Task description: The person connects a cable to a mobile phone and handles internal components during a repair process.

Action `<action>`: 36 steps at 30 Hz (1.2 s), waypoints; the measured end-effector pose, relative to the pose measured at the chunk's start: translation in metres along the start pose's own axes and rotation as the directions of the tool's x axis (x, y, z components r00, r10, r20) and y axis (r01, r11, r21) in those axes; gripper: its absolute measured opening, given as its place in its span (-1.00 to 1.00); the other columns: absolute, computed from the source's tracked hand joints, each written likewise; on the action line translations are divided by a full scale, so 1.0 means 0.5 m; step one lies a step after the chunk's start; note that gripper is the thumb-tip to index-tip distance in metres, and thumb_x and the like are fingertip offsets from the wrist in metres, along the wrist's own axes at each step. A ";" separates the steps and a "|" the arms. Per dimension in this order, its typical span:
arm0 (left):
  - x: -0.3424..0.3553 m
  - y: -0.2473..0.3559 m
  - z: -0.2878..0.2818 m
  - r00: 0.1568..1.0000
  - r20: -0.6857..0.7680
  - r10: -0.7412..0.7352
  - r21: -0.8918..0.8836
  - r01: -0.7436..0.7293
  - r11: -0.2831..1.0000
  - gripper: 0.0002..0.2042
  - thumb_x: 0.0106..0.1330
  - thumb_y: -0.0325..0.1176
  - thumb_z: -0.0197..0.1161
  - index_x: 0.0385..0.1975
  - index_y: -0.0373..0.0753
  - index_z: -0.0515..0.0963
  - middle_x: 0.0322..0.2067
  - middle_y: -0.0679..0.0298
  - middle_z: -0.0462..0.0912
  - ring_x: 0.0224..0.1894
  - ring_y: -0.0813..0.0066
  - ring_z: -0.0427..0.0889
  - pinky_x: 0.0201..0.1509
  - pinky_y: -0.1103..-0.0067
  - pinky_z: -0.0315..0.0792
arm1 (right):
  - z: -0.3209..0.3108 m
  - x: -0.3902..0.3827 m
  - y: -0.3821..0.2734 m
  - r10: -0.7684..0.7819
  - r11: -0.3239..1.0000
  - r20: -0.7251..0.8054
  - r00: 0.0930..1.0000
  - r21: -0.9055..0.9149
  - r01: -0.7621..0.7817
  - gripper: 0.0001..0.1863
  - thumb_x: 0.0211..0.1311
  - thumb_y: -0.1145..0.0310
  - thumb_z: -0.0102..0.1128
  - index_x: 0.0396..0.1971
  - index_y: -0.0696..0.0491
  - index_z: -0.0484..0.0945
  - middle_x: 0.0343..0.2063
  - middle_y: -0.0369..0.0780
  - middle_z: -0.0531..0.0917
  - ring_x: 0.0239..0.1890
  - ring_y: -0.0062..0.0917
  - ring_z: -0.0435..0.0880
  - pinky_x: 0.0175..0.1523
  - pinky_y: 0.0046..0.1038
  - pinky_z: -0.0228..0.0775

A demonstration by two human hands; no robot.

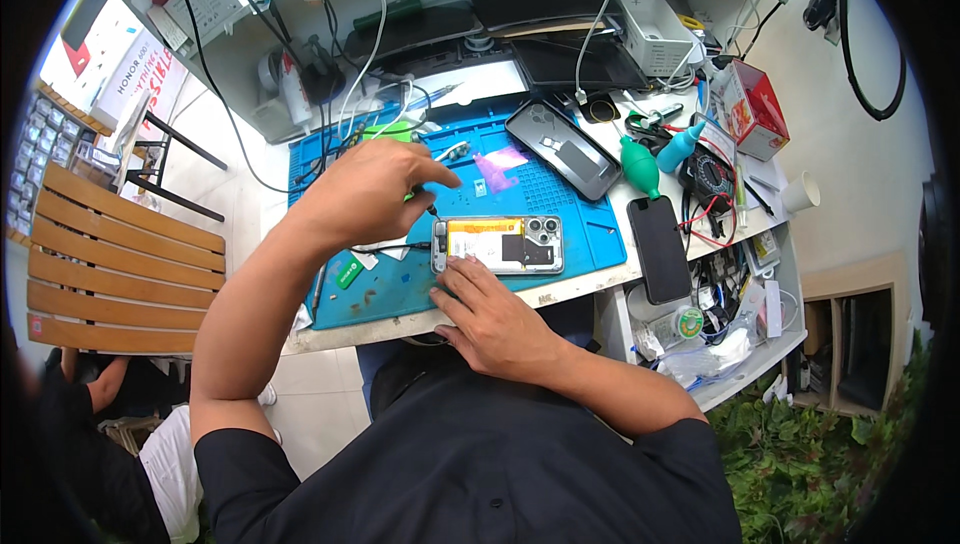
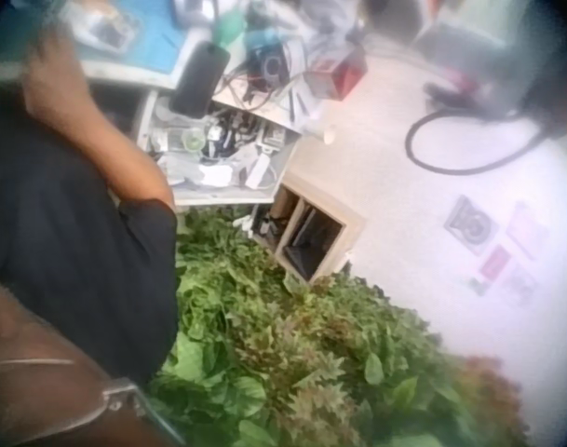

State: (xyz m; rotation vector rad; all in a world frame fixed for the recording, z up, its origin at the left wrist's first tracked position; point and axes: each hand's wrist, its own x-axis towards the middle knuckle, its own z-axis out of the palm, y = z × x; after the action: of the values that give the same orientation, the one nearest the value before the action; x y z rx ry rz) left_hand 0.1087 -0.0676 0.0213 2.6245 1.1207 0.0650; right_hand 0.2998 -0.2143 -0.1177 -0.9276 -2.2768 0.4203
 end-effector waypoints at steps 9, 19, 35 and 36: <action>0.006 0.003 0.009 0.999 -0.022 -0.043 0.056 0.044 0.997 -0.63 0.37 -0.45 0.53 0.18 -0.11 0.84 -0.14 0.04 0.90 -0.15 0.10 0.88 0.03 0.29 0.71 | 0.007 -0.004 0.010 -0.004 1.000 -0.021 1.000 0.015 0.004 -0.46 0.39 0.25 0.49 0.19 0.32 0.64 0.17 0.11 0.65 0.45 0.05 0.52 0.65 0.04 0.32; 0.008 -0.021 0.022 0.994 -0.101 0.035 -0.040 -0.039 0.998 -0.50 0.34 -0.46 0.60 0.31 -0.10 0.73 -0.28 0.11 0.83 -0.24 0.11 0.85 -0.08 0.29 0.69 | -0.007 0.029 0.053 0.144 0.958 0.013 0.990 -0.251 -0.136 0.04 0.49 -0.30 0.33 0.48 0.44 0.43 0.47 0.30 0.49 0.65 0.21 0.32 0.76 0.10 0.05; 0.019 -0.067 0.215 0.776 -0.603 -0.184 -0.472 -0.162 0.867 -0.06 0.51 -0.55 0.50 0.78 -0.12 0.05 -0.13 0.21 0.79 -0.14 0.47 0.86 0.07 0.50 0.74 | -0.003 0.035 0.057 0.154 0.939 0.016 0.988 -0.314 -0.141 -0.06 0.60 -0.25 0.25 0.49 0.39 0.44 0.48 0.27 0.49 0.64 0.17 0.36 0.74 0.12 0.11; 0.017 -0.070 0.225 0.773 -0.619 -0.144 -0.426 -0.176 0.887 -0.09 0.52 -0.55 0.49 0.77 -0.16 0.07 -0.13 0.22 0.78 -0.15 0.49 0.85 0.07 0.51 0.73 | -0.002 0.032 0.056 0.155 0.940 0.018 0.988 -0.311 -0.141 -0.06 0.59 -0.24 0.26 0.49 0.38 0.44 0.49 0.27 0.49 0.64 0.17 0.36 0.74 0.12 0.11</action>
State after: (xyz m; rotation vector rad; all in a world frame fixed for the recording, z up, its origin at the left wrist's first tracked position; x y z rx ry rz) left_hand 0.1073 -0.0660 -0.0969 2.1937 1.0784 1.1667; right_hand 0.3060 -0.1831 -0.1239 -1.2634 -2.3617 0.1469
